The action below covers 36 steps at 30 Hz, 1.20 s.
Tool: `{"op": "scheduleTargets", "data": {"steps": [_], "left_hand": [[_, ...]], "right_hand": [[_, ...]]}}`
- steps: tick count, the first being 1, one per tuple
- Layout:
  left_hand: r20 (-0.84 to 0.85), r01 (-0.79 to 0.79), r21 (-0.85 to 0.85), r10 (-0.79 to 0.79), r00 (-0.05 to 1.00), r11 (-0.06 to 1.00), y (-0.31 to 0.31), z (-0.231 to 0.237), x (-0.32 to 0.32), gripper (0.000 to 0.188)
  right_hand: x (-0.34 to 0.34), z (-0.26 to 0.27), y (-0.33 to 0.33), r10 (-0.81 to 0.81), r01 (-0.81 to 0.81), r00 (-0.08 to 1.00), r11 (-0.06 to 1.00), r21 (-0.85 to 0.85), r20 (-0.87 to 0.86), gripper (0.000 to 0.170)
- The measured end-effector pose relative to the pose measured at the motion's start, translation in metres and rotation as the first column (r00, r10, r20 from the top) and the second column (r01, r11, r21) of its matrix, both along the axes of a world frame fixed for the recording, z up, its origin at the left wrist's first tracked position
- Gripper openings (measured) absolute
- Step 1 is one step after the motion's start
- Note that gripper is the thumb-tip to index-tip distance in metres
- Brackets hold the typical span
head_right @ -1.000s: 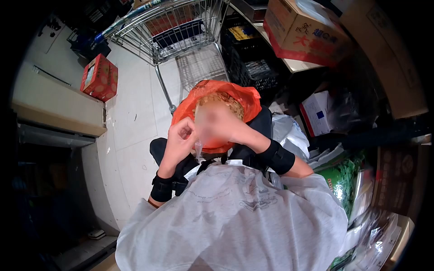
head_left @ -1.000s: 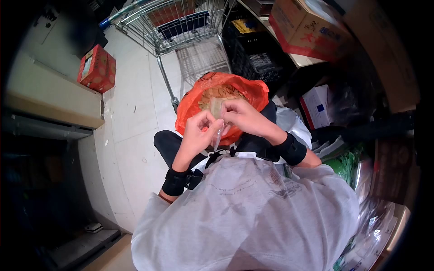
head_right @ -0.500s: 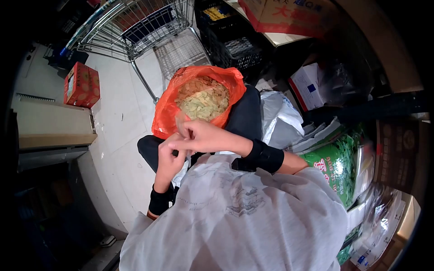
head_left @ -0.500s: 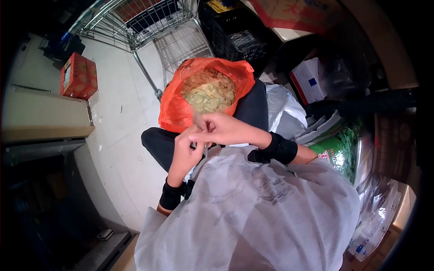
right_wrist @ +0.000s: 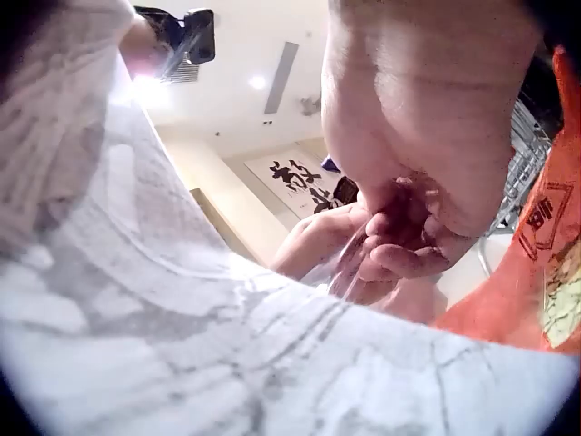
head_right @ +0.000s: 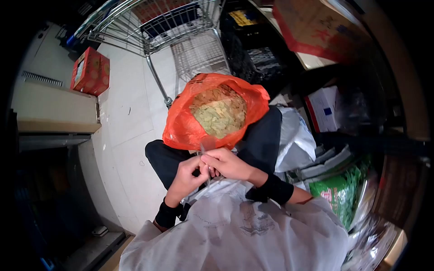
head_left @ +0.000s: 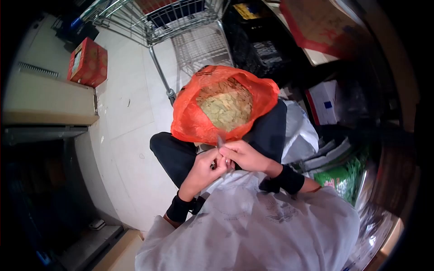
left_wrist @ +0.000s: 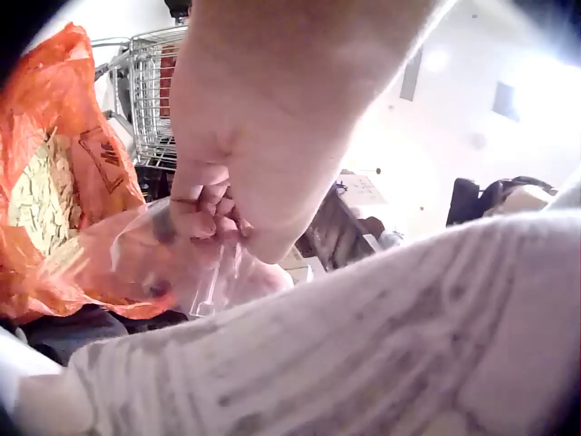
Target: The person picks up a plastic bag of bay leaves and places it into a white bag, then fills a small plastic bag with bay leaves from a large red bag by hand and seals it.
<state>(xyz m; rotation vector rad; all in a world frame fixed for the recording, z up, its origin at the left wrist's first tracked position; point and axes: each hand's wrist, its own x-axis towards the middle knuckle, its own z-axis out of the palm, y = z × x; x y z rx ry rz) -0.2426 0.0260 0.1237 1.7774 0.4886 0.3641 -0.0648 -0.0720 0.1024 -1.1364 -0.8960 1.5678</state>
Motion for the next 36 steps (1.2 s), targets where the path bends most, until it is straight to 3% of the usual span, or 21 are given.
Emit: {"op": "scheduleTargets", "data": {"steps": [5, 6, 7, 11, 13, 15, 20, 23, 28, 30, 31, 33, 34, 36], "left_hand": [[-0.006, -0.046, 0.069, 0.047, 0.999, 0.997, 0.015, -0.009, 0.009, 0.008], [0.026, -0.042, 0.171, 0.038, 0.999, 0.984, 0.018, -0.023, 0.012, 0.007], [0.024, -0.059, 0.109, 0.057, 0.998, 0.992, 0.020, -0.026, 0.016, 0.009], [0.048, -0.050, 0.103, 0.045, 0.998, 0.993, 0.041, -0.037, 0.035, 0.011], [0.002, -0.005, -0.014, 0.005, 1.000, 1.000, 0.052, -0.030, 0.043, 0.012], [0.007, 0.022, 0.000, -0.022, 1.000, 1.000, 0.061, -0.024, 0.047, 0.014], [0.031, 0.037, -0.114, -0.034, 0.999, 0.993, 0.076, -0.016, 0.057, 0.014], [-0.002, 0.058, -0.111, -0.058, 0.998, 0.992, 0.069, -0.032, 0.054, 0.016], [0.024, -0.020, -0.096, 0.022, 0.999, 0.995, 0.043, -0.035, 0.042, 0.013], [0.044, -0.092, -0.116, 0.097, 0.994, 0.989, 0.030, -0.031, 0.033, 0.013], [0.027, -0.107, -0.078, 0.110, 0.994, 0.991, 0.026, -0.028, 0.030, 0.011], [-0.012, -0.130, 0.165, 0.134, 0.991, 0.978, 0.020, -0.014, 0.025, 0.012], [-0.011, -0.131, 0.175, 0.135, 0.991, 0.976, 0.015, -0.007, 0.023, 0.012], [-0.017, -0.166, 0.390, 0.188, 0.982, 0.906, 0.005, 0.004, 0.020, 0.019]], "right_hand": [[0.007, -0.017, 0.010, -0.035, 0.039, 0.998, 0.996, -0.075, 0.049, 0.041], [0.010, -0.012, 0.017, -0.045, 0.050, 0.997, 0.996, -0.067, 0.070, 0.041], [0.015, -0.008, 0.026, -0.050, 0.053, 0.993, 0.998, -0.029, 0.106, 0.040], [0.026, -0.015, 0.049, -0.046, 0.064, 0.994, 0.981, -0.182, 0.103, 0.037], [0.036, -0.012, 0.060, 0.001, 0.032, 0.940, 0.995, -0.090, 0.340, 0.038], [0.036, -0.003, 0.069, -0.024, 0.070, 0.958, 0.986, -0.153, 0.285, 0.044], [0.044, -0.003, 0.079, -0.069, 0.104, 0.915, 0.992, -0.067, 0.397, 0.049], [0.042, -0.011, 0.069, -0.109, 0.106, 0.913, 0.994, 0.030, 0.392, 0.037], [0.027, 0.000, 0.048, -0.086, 0.059, 0.884, 0.996, 0.071, 0.460, 0.035], [0.019, -0.001, 0.037, -0.120, 0.063, 0.907, 0.986, 0.152, 0.403, 0.036], [0.016, -0.003, 0.033, -0.104, 0.059, 0.939, 0.988, 0.146, 0.327, 0.039], [0.014, 0.001, 0.027, -0.040, 0.030, 0.977, 0.998, 0.049, 0.211, 0.041], [0.012, 0.003, 0.024, -0.040, 0.029, 0.977, 0.998, 0.059, 0.210, 0.041], [0.012, 0.005, 0.018, -0.002, -0.003, 0.995, 0.999, 0.047, 0.100, 0.043]]}}
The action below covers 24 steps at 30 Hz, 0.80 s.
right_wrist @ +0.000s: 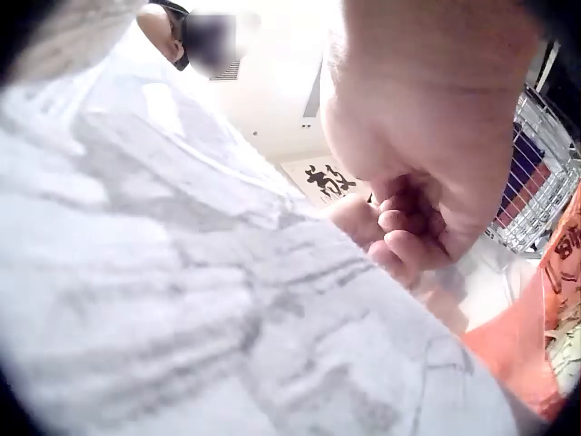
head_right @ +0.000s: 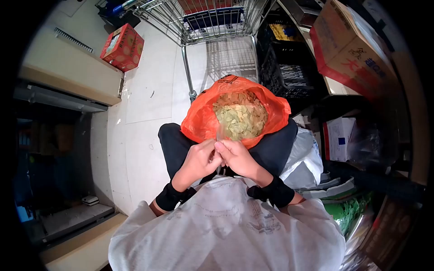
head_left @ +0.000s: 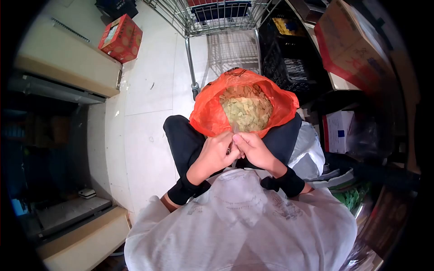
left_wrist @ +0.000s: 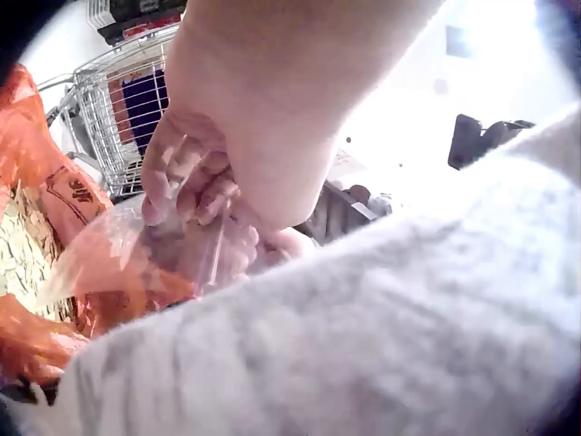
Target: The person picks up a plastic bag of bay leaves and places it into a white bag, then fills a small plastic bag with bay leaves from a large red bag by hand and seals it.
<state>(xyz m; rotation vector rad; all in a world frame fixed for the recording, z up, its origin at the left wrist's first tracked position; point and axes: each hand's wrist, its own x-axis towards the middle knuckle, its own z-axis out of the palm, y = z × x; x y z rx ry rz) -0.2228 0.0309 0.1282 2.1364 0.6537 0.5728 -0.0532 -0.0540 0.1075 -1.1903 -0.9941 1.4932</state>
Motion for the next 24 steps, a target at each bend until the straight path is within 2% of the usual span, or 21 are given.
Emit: {"op": "scheduleTargets", "data": {"steps": [3, 5, 8, 10, 13, 17, 23, 24], "left_hand": [[0.048, -0.003, 0.024, 0.002, 0.999, 1.000, -0.018, 0.010, 0.000, 0.011], [0.075, -0.006, 0.028, 0.004, 0.997, 1.000, -0.023, 0.008, -0.003, 0.010], [0.113, -0.011, -0.005, 0.012, 0.993, 1.000, -0.032, 0.004, -0.006, 0.011], [0.123, -0.019, 0.001, 0.018, 0.992, 1.000, -0.035, 0.002, -0.009, 0.010], [0.141, -0.018, 0.046, 0.012, 0.990, 0.999, -0.037, -0.003, -0.012, 0.011], [0.131, -0.027, 0.051, 0.020, 0.991, 0.998, -0.038, -0.006, -0.017, 0.013], [0.159, -0.016, 0.001, 0.015, 0.987, 1.000, -0.031, -0.007, -0.020, 0.012], [0.131, 0.000, -0.063, 0.008, 0.991, 0.998, -0.031, -0.006, -0.022, 0.012]], "right_hand": [[-0.005, 0.009, -0.011, -0.041, 0.035, 0.995, 0.997, 0.074, 0.090, 0.043], [-0.009, 0.023, -0.014, -0.064, 0.056, 0.996, 0.993, 0.103, 0.070, 0.044], [-0.011, 0.026, -0.025, -0.031, 0.027, 0.993, 0.999, 0.036, 0.114, 0.046], [-0.013, 0.016, -0.027, -0.003, -0.015, 0.967, 0.998, 0.067, 0.254, 0.044], [-0.022, 0.016, -0.031, -0.007, 0.010, 0.983, 1.000, -0.018, 0.184, 0.047], [-0.023, 0.021, -0.030, 0.035, -0.027, 0.982, 0.998, -0.048, 0.185, 0.049], [-0.022, 0.013, -0.023, 0.073, -0.069, 0.992, 0.997, -0.043, 0.103, 0.054], [-0.021, 0.014, -0.023, 0.089, -0.083, 0.991, 0.995, -0.056, 0.103, 0.054]]}}
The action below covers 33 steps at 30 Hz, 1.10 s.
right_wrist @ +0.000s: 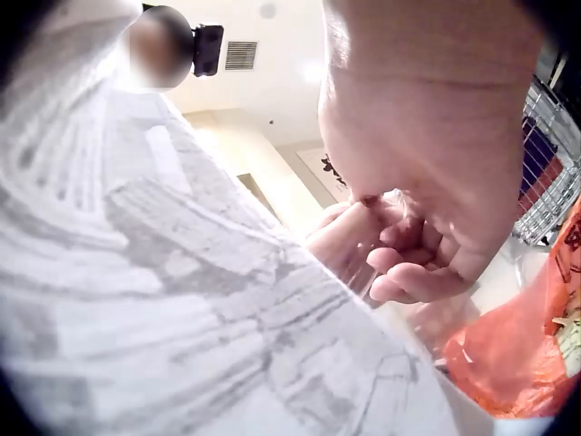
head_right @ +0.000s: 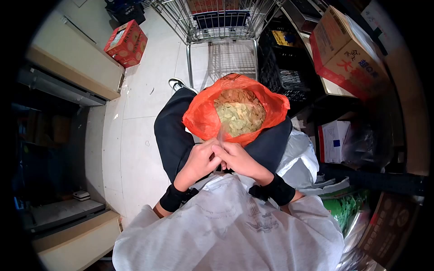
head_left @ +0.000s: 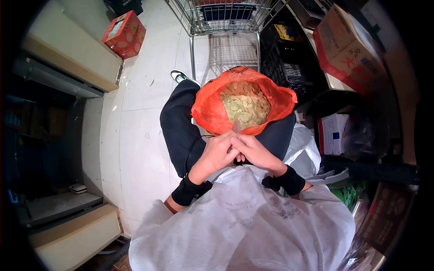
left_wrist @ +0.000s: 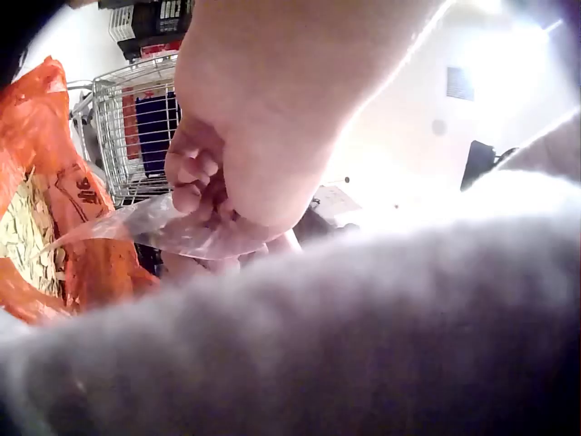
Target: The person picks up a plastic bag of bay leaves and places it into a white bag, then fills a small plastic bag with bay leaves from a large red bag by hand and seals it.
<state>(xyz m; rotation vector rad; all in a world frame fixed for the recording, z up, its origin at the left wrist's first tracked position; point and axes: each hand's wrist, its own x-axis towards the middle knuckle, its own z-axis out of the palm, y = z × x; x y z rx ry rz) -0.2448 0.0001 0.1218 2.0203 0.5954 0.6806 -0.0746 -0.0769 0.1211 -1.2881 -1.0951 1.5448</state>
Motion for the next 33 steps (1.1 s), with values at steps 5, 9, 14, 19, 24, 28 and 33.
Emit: {"op": "scheduleTargets", "data": {"steps": [5, 9, 14, 19, 24, 28, 33], "left_hand": [[-0.020, 0.036, -0.099, -0.038, 0.999, 0.994, 0.004, -0.007, -0.004, 0.013], [0.014, 0.102, -0.211, -0.102, 0.995, 0.972, 0.014, -0.008, -0.009, 0.013], [0.007, 0.301, -0.491, -0.341, 0.940, 0.818, 0.035, 0.003, -0.023, 0.009], [0.120, 0.430, -0.391, -0.418, 0.901, 0.814, 0.047, 0.009, -0.020, 0.006], [0.175, 0.477, -0.253, -0.446, 0.878, 0.841, 0.059, 0.014, -0.018, 0.003], [0.158, 0.447, -0.335, -0.418, 0.895, 0.830, 0.062, 0.022, -0.019, 0.006], [-0.071, 0.113, -0.201, -0.130, 0.989, 0.973, 0.060, 0.036, -0.013, 0.019]], "right_hand": [[0.005, 0.000, 0.001, 0.056, -0.055, 0.998, 0.998, -0.011, 0.041, 0.056], [0.009, 0.007, 0.003, 0.089, -0.083, 0.991, 0.995, -0.062, 0.099, 0.056], [0.014, 0.009, 0.008, 0.197, -0.209, 0.977, 0.960, -0.186, -0.077, 0.050], [0.021, 0.017, 0.021, 0.253, -0.252, 0.966, 0.967, -0.035, 0.043, 0.047], [0.027, 0.041, 0.037, 0.311, -0.314, 0.948, 0.948, 0.043, 0.062, 0.048], [0.043, 0.057, 0.054, 0.461, -0.471, 0.881, 0.876, 0.104, 0.105, 0.050], [0.051, 0.064, 0.066, 0.446, -0.459, 0.856, 0.888, -0.013, 0.260, 0.057]]}}
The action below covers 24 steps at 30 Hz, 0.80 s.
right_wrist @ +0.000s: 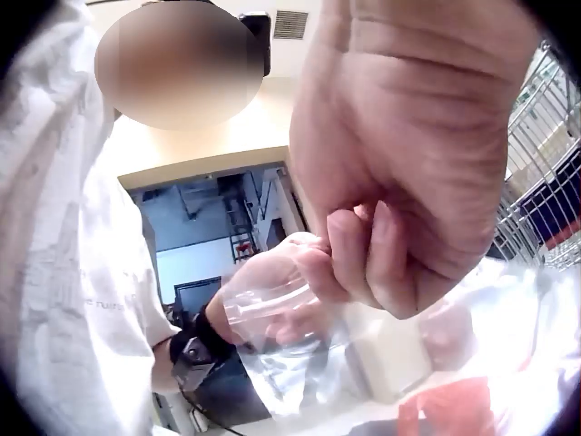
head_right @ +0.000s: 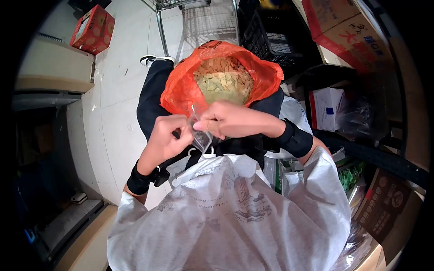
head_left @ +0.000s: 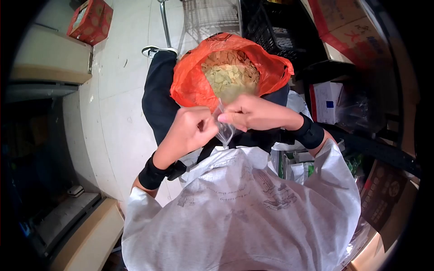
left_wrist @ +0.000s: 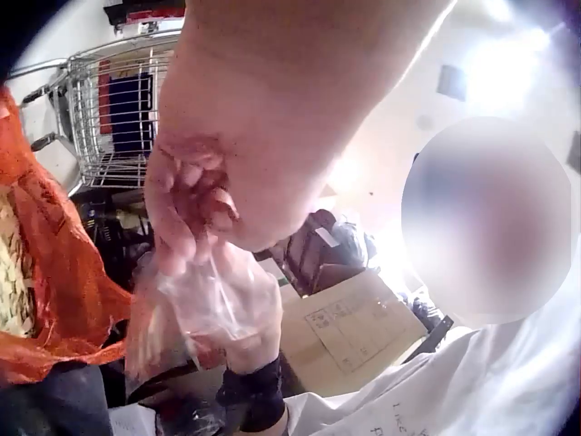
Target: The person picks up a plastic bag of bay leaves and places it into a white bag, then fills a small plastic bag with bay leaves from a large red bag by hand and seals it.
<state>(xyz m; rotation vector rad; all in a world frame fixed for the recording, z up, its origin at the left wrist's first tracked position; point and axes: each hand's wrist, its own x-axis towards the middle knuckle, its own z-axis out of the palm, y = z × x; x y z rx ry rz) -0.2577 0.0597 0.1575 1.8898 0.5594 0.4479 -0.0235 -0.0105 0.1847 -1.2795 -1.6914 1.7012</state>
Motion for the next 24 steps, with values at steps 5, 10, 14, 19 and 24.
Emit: {"op": "scheduleTargets", "data": {"steps": [5, 10, 14, 19, 24], "left_hand": [[-0.057, -0.374, 0.389, 0.427, 0.902, 0.842, -0.008, -0.003, 0.019, 0.024], [0.037, -0.397, 0.414, 0.420, 0.907, 0.819, -0.024, -0.004, 0.031, 0.025], [0.182, -0.206, 0.107, 0.184, 0.966, 0.973, -0.019, -0.002, 0.019, 0.022], [0.154, -0.305, -0.606, 0.484, 0.861, 0.735, 0.011, -0.062, 0.010, 0.040], [0.407, 0.150, -0.832, 0.406, 0.818, 0.534, 0.018, -0.092, -0.007, 0.022]], "right_hand": [[-0.006, -0.019, 0.004, -0.392, 0.218, 0.830, 0.883, 0.414, 0.398, 0.031], [-0.023, -0.030, -0.005, -0.584, 0.419, 0.790, 0.737, 0.530, 0.187, 0.019], [-0.021, -0.027, -0.017, -0.611, 0.481, 0.785, 0.707, 0.518, 0.104, 0.020], [0.001, -0.024, -0.033, -0.564, 0.593, 0.803, 0.723, 0.354, -0.191, 0.014], [-0.002, -0.021, -0.033, -0.520, 0.632, 0.756, 0.738, 0.238, -0.397, 0.036]]}}
